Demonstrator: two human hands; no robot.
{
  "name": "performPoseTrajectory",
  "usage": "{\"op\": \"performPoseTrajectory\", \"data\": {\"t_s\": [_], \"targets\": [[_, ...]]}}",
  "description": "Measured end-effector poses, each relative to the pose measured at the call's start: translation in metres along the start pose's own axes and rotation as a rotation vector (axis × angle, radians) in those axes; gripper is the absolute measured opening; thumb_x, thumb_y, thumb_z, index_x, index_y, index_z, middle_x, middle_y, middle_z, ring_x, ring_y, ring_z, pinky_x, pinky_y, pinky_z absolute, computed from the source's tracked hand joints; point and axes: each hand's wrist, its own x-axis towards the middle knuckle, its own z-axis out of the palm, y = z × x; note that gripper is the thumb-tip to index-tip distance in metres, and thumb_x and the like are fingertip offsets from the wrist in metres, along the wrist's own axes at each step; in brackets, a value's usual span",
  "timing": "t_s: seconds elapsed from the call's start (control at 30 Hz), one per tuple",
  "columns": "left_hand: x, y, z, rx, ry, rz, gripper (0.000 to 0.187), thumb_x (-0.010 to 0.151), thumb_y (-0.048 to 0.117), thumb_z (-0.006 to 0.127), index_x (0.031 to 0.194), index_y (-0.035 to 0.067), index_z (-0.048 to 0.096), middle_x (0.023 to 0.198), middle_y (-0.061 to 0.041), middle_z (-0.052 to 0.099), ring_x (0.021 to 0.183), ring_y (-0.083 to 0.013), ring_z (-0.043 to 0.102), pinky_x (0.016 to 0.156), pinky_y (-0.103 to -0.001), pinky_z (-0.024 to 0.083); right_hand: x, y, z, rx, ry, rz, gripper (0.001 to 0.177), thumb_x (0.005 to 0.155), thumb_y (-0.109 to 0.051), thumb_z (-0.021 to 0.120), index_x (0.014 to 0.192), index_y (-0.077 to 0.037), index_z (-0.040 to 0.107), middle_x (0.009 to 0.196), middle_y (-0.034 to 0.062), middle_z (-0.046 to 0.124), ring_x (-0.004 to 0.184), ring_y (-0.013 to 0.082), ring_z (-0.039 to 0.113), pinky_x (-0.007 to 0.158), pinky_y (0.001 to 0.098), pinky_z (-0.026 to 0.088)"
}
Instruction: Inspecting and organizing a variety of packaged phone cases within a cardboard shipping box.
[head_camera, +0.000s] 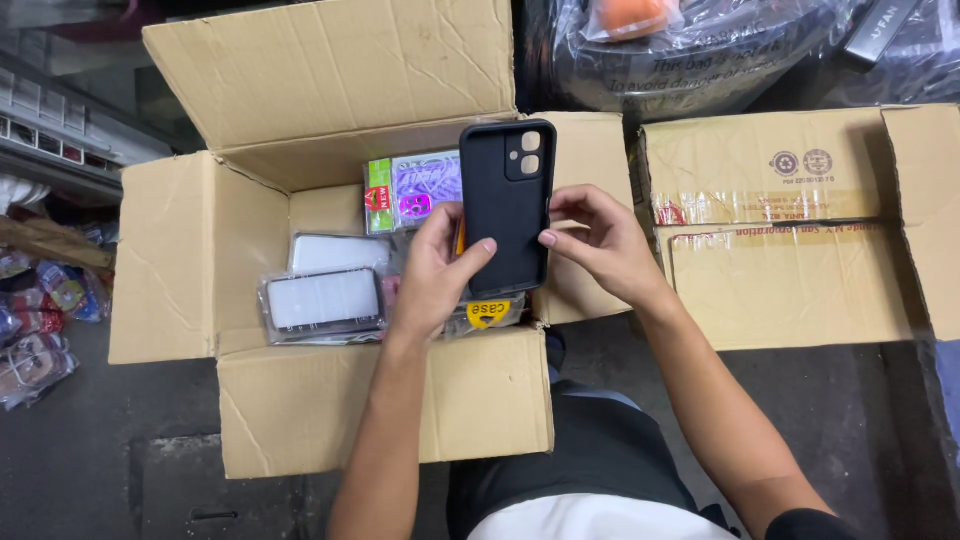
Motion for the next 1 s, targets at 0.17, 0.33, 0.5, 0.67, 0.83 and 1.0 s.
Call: {"op": "performPoseTrajectory", "data": {"t_s": [0.17, 0.33, 0.5, 0.67, 0.83, 1.0], "targets": [[-0.007, -0.007, 0.011, -0.140, 0.026, -0.022, 0.043, 0.091, -0.008, 0.069, 0.129, 0.000, 0.052, 0.124, -0.009, 0.063, 0.117, -0.0157, 0.061, 0.107, -0.033, 0.049, -0.003, -0.006, 0.003, -0.015, 0.043, 0.013, 0.025, 0.091, 0.001, 0.075, 0.112, -0.004, 0.064, 0.122, 0.0042, 0.060, 0.112, 0.0112, 0.062, 0.087, 0.0264, 0.057], [-0.008, -0.008, 0.021, -0.298, 0.052, -0.009, 0.051, 0.091, -0.010, 0.066, 0.137, -0.001, 0.046, 0.131, -0.012, 0.061, 0.124, -0.0195, 0.059, 0.111, -0.036, 0.047, -0.005, -0.006, 0.002, -0.082, 0.006, -0.079, 0.022, 0.092, 0.002, 0.075, 0.110, -0.003, 0.063, 0.136, 0.0051, 0.053, 0.114, 0.0123, 0.061, 0.094, 0.0293, 0.057], [-0.003, -0.011, 0.025, -0.272, 0.099, 0.016, 0.062, 0.088, -0.011, 0.061, 0.147, -0.001, 0.042, 0.137, -0.012, 0.059, 0.128, -0.0195, 0.057, 0.113, -0.035, 0.045, -0.001, -0.010, 0.006, 0.215, -0.026, 0.032, 0.052, 0.090, 0.001, 0.073, 0.135, -0.009, 0.050, 0.127, 0.0096, 0.062, 0.106, 0.0119, 0.065, 0.092, 0.0266, 0.056], [0.003, -0.027, 0.020, -0.094, 0.110, 0.001, 0.054, 0.091, -0.008, 0.061, 0.144, -0.002, 0.047, 0.135, -0.012, 0.061, 0.126, -0.0180, 0.059, 0.111, -0.034, 0.046, 0.003, -0.001, 0.010, 0.183, -0.023, 0.144, 0.045, 0.094, -0.003, 0.069, 0.136, -0.003, 0.053, 0.110, 0.0047, 0.070, 0.095, 0.0077, 0.067, 0.075, 0.0209, 0.054], [0.017, -0.036, -0.002, 0.011, 0.011, -0.051, 0.045, 0.101, 0.005, 0.066, 0.143, -0.001, 0.051, 0.133, -0.012, 0.063, 0.122, -0.0161, 0.059, 0.106, -0.033, 0.050, 0.008, 0.011, 0.003, 0.089, 0.028, 0.150, 0.038, 0.096, -0.004, 0.072, 0.131, 0.003, 0.060, 0.102, 0.0010, 0.069, 0.086, 0.0042, 0.066, 0.068, 0.0175, 0.052], [0.040, -0.035, -0.064, 0.695, 0.300, 0.015, 0.047, 0.099, 0.025, 0.074, 0.138, 0.005, 0.058, 0.135, -0.015, 0.066, 0.128, -0.0256, 0.063, 0.105, -0.037, 0.051, 0.021, 0.001, 0.007, 0.031, 0.121, 0.128, 0.042, 0.093, -0.004, 0.073, 0.133, 0.002, 0.059, 0.103, 0.0011, 0.070, 0.081, 0.0037, 0.067, 0.062, 0.0172, 0.052]]}}
